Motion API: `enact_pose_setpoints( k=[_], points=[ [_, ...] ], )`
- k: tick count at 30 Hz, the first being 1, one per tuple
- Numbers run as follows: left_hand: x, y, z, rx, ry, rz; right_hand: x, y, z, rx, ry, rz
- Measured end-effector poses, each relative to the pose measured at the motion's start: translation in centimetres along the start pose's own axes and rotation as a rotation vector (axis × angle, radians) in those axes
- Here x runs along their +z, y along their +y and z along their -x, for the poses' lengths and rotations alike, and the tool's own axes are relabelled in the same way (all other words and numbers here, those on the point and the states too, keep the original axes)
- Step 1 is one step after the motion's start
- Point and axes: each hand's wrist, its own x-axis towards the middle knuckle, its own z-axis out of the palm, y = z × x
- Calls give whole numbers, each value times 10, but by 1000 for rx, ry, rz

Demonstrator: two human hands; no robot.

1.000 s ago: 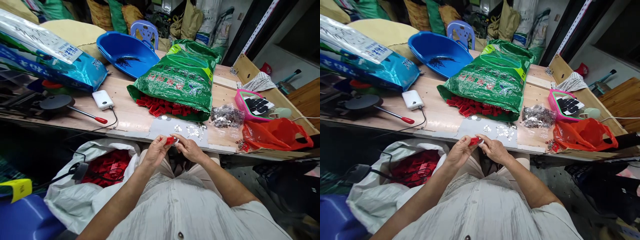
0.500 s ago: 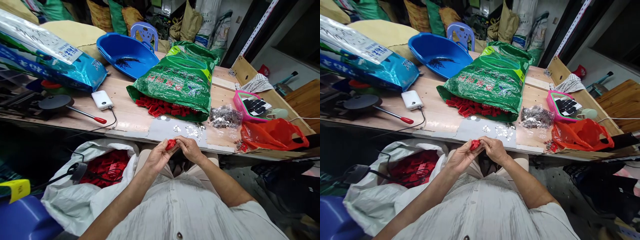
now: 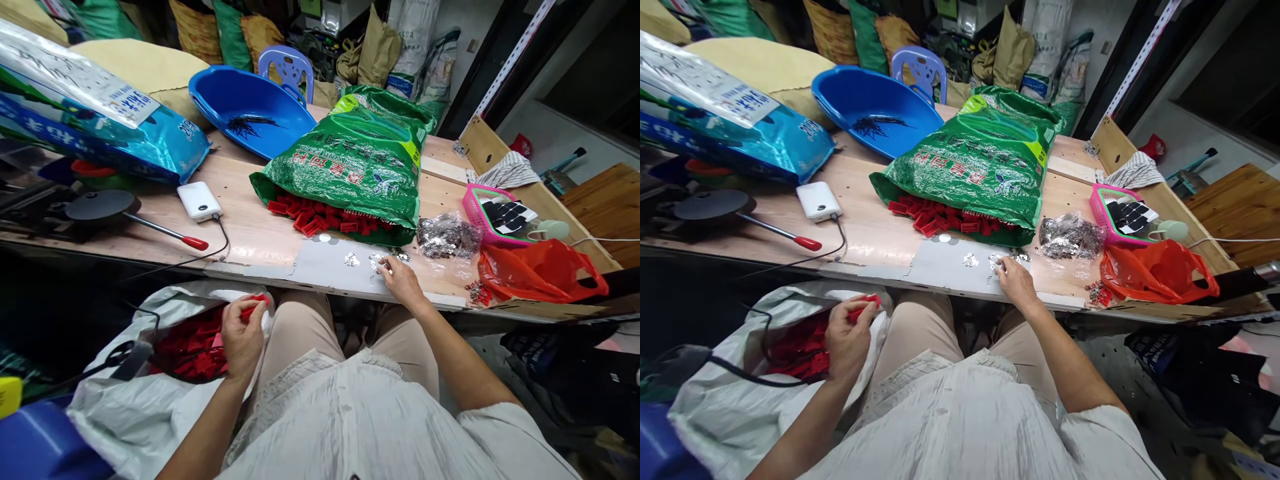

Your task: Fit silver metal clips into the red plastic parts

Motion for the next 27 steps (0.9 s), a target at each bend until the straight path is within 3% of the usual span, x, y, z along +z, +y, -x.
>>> enact_pose_setpoints(
  k=[5, 9, 13, 19, 27],
  points=[
    [-28, -48, 6, 107, 99, -314, -1, 2, -22, 18, -22, 159],
    [-22, -55, 9, 169, 64, -418, 5, -11, -42, 0, -47, 223],
    [3, -38, 11, 292, 16, -359, 17, -30, -70, -16, -67, 277],
    [42, 6, 27, 385, -131, -175, 35, -55, -109, 2, -34, 367],
    [54, 36, 31, 410, -230, -4, 31, -62, -130, 64, -13, 387]
  ],
)
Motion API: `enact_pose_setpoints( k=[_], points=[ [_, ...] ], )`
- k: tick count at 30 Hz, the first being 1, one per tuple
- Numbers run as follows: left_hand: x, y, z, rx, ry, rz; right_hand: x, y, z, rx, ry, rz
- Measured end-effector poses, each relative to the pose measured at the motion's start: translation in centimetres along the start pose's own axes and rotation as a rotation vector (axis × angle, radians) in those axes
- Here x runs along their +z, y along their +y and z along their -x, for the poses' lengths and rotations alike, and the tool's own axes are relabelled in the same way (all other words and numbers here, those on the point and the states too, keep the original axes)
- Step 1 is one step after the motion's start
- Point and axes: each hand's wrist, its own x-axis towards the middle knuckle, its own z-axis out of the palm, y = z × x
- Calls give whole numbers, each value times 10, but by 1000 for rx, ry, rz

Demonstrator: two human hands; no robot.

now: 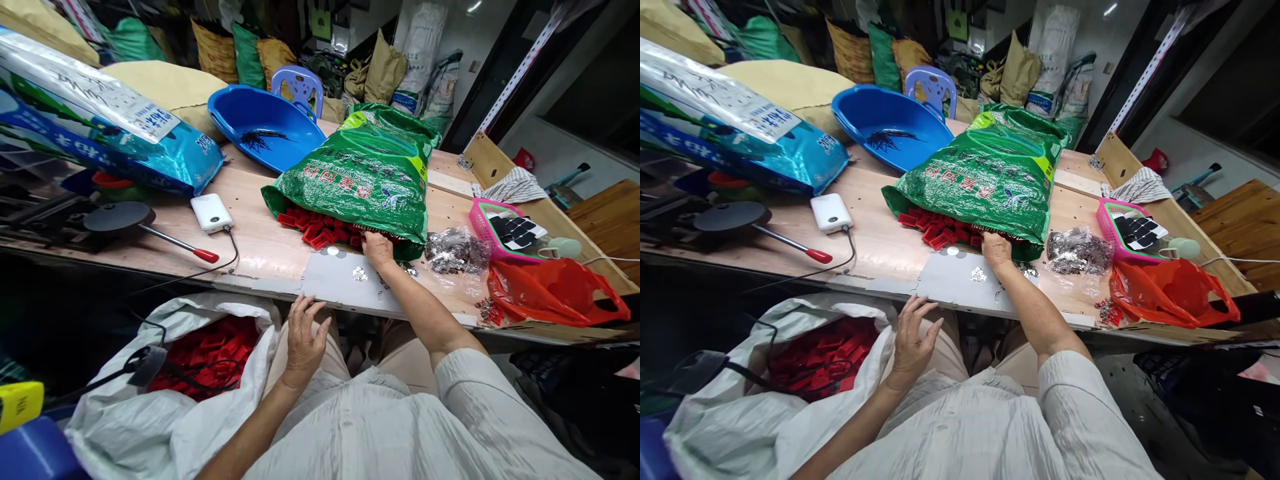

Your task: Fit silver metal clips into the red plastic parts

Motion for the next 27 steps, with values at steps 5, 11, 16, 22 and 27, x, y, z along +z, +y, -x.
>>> enact_pose_setpoints(
  k=[5, 11, 16, 22, 27],
  points=[
    [1, 10, -14, -232, -29, 299, -4, 5, 31, -110, 72, -280],
    [12, 25, -28, -567, -199, 725, -1, 2, 120, -417, -167, -649],
    [20, 30, -15, -587, -320, 776, 2, 28, 147, -342, -227, -759],
    [19, 40, -11, -810, -315, 1045, 0, 73, 129, -54, -38, -367],
    [16, 43, -16, -820, -291, 1096, -2, 70, 115, -34, -38, -181]
  ],
)
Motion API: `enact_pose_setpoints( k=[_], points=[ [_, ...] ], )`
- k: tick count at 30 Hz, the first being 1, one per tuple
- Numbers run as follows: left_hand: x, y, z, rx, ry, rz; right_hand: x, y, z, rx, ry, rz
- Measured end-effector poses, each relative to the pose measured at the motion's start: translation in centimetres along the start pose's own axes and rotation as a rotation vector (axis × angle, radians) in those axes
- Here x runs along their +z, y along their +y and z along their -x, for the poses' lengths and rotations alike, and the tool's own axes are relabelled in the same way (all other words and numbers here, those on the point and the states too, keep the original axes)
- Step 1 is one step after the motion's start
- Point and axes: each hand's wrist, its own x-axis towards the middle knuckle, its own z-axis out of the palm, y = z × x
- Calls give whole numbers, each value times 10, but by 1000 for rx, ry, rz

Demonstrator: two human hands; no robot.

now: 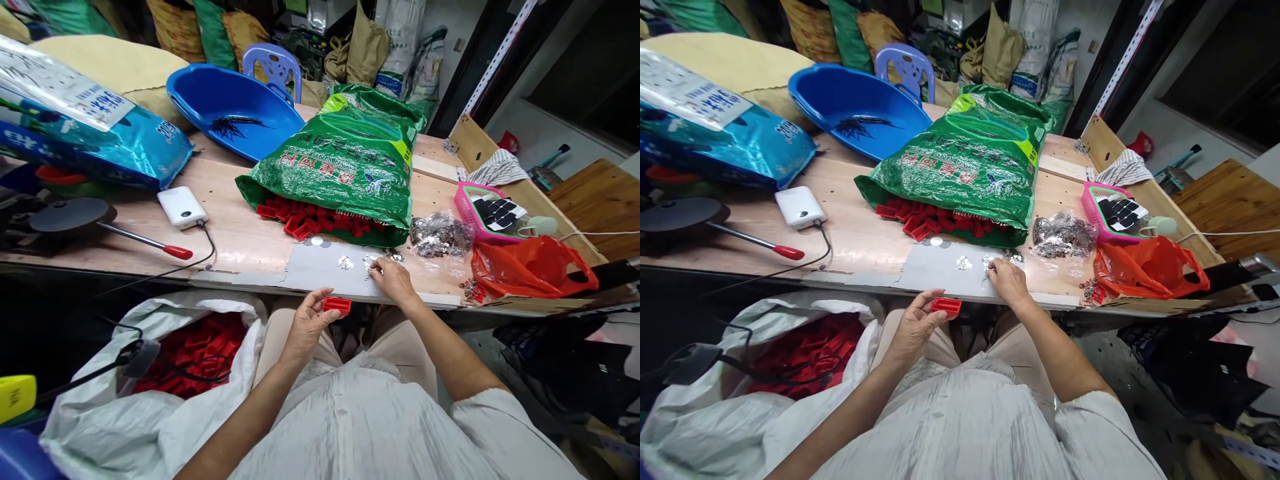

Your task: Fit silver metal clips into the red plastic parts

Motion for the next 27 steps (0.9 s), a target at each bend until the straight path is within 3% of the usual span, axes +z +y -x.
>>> enact_pose_setpoints(
  k=[8, 12, 16, 20, 23, 27],
  points=[
    [2, 15, 8, 219, 98, -168, 1, -10, -10, 10, -7, 130],
    [5, 18, 10, 310, 119, -195, -5, -7, -6, 3, 50, 116],
    [3, 14, 10, 371, 168, -249, -11, -7, 3, -57, 99, -102],
    [0, 13, 9, 399, 213, -359, -15, -21, 20, -189, 29, -466],
    [2, 17, 8, 327, 171, -337, -16, -38, 35, -244, -22, -624],
    [7, 24, 7, 15, 6, 16, -16, -56, 48, -335, -20, -701]
  ],
)
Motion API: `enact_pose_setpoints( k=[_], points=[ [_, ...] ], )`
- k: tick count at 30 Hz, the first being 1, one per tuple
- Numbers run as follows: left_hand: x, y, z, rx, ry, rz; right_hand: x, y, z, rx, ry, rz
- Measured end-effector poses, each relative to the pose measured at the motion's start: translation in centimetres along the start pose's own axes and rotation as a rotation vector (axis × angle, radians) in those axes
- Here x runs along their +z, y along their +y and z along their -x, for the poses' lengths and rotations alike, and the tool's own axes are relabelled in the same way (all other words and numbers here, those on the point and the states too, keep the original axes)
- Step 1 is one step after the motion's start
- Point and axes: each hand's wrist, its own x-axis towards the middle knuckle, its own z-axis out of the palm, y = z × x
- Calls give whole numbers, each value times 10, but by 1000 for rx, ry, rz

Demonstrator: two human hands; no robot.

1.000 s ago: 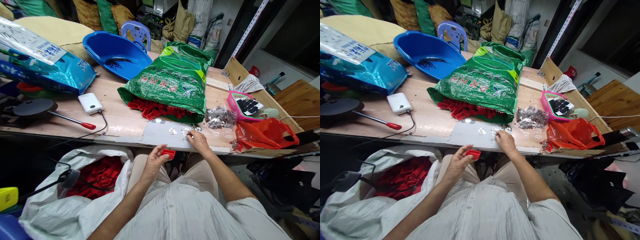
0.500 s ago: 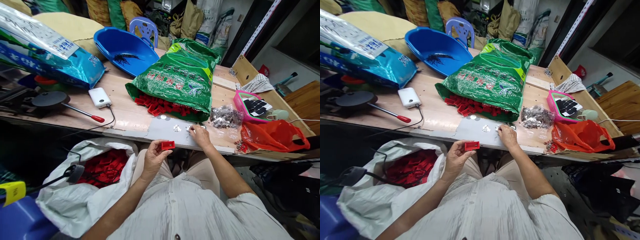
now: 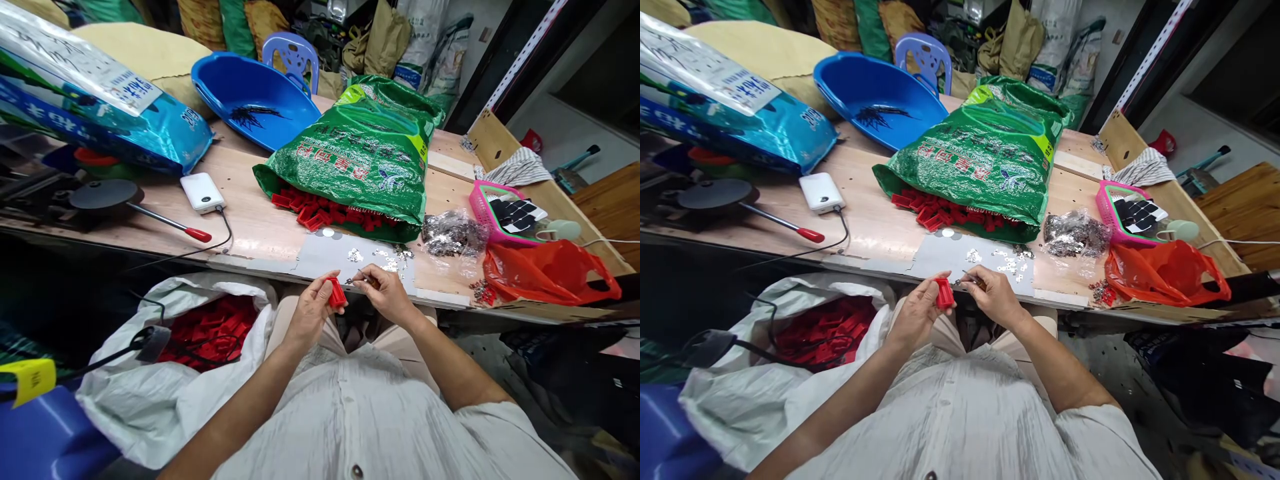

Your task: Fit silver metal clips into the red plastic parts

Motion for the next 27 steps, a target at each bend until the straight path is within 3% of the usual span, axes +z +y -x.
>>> enact_pose_setpoints(
  k=[5, 14, 22, 27],
  points=[
    [0, 2, 0, -201, -50, 200, 7, -2, -1, -171, 12, 94],
    [9, 6, 8, -276, -58, 189, 6, 8, -2, -456, -72, 202],
    [12, 6, 10, -332, -61, 169, -3, 1, -2, -421, -206, 384],
    [12, 5, 10, -367, -75, 182, -2, 7, -2, -385, -210, 263]
  ],
)
